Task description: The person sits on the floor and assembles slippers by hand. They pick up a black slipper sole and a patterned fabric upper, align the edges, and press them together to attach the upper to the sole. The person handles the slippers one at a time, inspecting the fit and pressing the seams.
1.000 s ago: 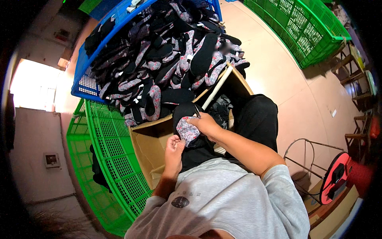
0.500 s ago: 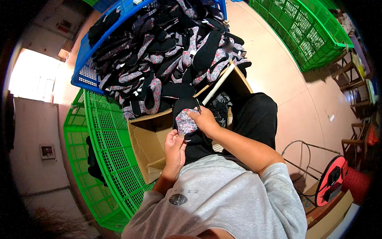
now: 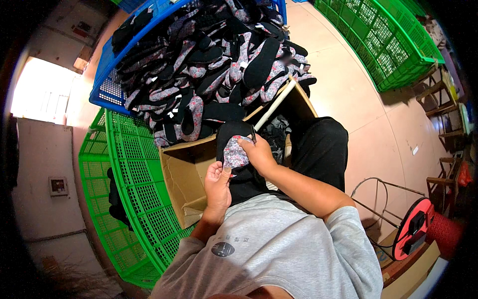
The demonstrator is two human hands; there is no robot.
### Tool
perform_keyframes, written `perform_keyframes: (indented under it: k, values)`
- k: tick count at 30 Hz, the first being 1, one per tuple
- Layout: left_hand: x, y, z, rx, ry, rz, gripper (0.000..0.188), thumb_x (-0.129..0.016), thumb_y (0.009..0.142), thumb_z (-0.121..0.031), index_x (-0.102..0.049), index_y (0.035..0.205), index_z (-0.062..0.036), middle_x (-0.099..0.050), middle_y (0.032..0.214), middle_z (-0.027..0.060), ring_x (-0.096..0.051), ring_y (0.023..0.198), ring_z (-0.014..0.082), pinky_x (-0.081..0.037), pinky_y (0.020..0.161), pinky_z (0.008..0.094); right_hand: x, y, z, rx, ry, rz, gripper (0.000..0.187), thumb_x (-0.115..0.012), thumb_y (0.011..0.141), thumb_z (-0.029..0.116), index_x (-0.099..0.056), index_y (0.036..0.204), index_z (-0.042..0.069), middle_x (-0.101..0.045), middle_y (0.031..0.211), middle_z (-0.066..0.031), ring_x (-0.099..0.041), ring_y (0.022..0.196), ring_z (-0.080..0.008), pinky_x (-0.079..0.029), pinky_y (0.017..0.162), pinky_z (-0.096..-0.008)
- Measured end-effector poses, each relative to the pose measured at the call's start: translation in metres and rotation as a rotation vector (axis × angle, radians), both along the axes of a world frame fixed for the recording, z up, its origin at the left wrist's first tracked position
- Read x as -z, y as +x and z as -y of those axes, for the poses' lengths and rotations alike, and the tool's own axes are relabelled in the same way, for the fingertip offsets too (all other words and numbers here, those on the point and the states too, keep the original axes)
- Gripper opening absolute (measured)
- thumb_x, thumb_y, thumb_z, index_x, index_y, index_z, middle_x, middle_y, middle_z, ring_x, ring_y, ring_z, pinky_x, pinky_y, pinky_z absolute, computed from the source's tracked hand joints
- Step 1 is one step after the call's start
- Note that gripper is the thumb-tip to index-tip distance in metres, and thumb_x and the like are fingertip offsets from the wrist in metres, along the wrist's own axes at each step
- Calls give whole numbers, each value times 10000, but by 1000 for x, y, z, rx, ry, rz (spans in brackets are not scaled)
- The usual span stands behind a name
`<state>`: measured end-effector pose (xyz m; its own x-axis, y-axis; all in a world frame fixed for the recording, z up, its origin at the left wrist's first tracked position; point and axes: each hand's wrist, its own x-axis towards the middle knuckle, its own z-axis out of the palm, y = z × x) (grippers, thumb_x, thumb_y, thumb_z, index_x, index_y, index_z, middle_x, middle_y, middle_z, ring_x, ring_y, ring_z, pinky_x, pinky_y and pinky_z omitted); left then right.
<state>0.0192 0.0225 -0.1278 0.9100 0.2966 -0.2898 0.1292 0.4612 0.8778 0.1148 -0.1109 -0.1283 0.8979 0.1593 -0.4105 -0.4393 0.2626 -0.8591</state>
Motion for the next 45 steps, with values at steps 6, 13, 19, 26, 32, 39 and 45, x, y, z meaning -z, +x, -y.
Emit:
perform_keyframes:
  k: [6, 13, 19, 26, 32, 39, 45]
  values:
    - [-16, 7, -14, 63, 99, 74, 300, -728, 872, -8, -549, 1108, -54, -567, 987, 0, -540, 861, 78, -471, 772, 211, -17, -2, 17, -100, 39, -190, 184, -637, 944, 216, -643, 959, 32, -686, 837, -40, -582, 648, -77, -458, 564, -247]
    - [-40, 20, -74, 425, 22, -50, 159, -737, 866, -24, -639, 992, -29, -628, 959, 22, -584, 840, 96, -477, 760, 226, -41, -10, 63, -601, 29, -285, 261, -656, 960, 298, -605, 923, 44, -691, 710, -108, -586, 462, -96, -393, 395, -189]
    - [-67, 17, -59, 477, 729, 44, 152, -740, 847, -35, -699, 988, 3, -635, 986, 51, -599, 881, 148, -486, 790, 271, -27, -23, 72, -546, 172, -398, 274, -673, 959, 328, -608, 969, 62, -712, 764, -130, -563, 456, -66, -372, 380, -163]
    - [-105, 9, -23, 389, 1395, 114, 311, -825, 725, -117, -709, 991, -7, -639, 1003, 111, -611, 891, 259, -499, 777, 349, -18, -28, 64, -484, 199, -397, 276, -653, 970, 353, -594, 976, 84, -706, 760, -106, -559, 468, -54, -354, 381, -162]
    - [-84, 11, -15, 301, 1325, 41, 266, -793, 731, -83, -702, 970, -12, -623, 995, 132, -588, 962, 296, -474, 838, 378, -6, -38, 57, -386, 199, -380, 276, -635, 981, 353, -597, 947, 82, -703, 765, -110, -558, 473, -61, -317, 372, -173]
    - [-80, 8, -10, 250, 1300, 70, 189, -762, 750, -50, -684, 917, -6, -616, 970, 136, -581, 945, 311, -467, 832, 390, 1, -45, 54, -346, 208, -350, 289, -665, 959, 366, -600, 908, 89, -694, 752, -97, -563, 488, -69, -335, 385, -183]
    - [-77, 6, -9, 217, 1305, 172, 110, -725, 779, -23, -650, 856, -2, -613, 955, 141, -583, 913, 320, -468, 820, 393, -5, -40, 57, -357, 178, -292, 262, -673, 957, 339, -586, 927, 94, -622, 690, -27, -560, 500, -69, -359, 402, -190]
